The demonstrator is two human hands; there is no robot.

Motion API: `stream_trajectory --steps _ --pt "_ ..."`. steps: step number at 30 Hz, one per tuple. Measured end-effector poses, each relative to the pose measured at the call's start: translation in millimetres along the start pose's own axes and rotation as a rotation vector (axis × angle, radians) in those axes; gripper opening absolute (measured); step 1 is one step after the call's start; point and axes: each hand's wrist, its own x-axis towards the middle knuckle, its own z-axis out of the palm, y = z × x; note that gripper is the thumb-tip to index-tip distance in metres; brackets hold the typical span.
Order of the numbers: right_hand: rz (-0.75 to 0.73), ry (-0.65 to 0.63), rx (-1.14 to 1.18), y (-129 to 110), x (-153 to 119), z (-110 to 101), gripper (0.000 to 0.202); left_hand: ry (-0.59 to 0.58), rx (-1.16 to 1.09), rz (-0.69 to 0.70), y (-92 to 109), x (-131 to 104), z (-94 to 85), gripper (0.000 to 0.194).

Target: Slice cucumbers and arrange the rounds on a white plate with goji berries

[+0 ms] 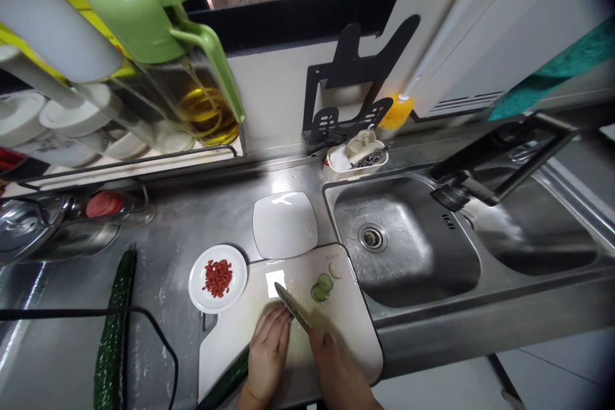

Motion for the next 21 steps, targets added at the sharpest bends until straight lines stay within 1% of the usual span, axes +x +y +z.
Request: stream_trajectory --steps 5,7,9,12,16,18,21 --pt "-0.003 -0.044 -0.018 -2 5 2 0.054 0.011 0.012 -0.005 1 1 -0.8 0.021" --pt "0.012 -0.090 -0.006 -1 5 -3 0.054 0.008 0.010 -0.006 1 2 -1.0 0.021" --pt "0.021 -0.097 0.027 1 3 -11 0.053 0.009 0.003 -0.011 1 2 -0.9 0.022" --pt "0.045 -0.069 0.104 6 -6 -27 0.052 0.014 -0.007 -0.016 1 3 -0.5 0.023" --pt "0.085 -0.134 0.084 9 -24 -44 0.058 0.010 -0.009 -0.022 1 3 -0.5 0.023" --pt "0.090 -0.156 0.052 9 -32 -48 0.062 0.014 -0.005 -0.023 2 3 -0.6 0.023" --pt "0.088 -0.162 0.042 9 -41 -48 0.065 0.026 0.007 -0.019 2 3 -0.7 0.021"
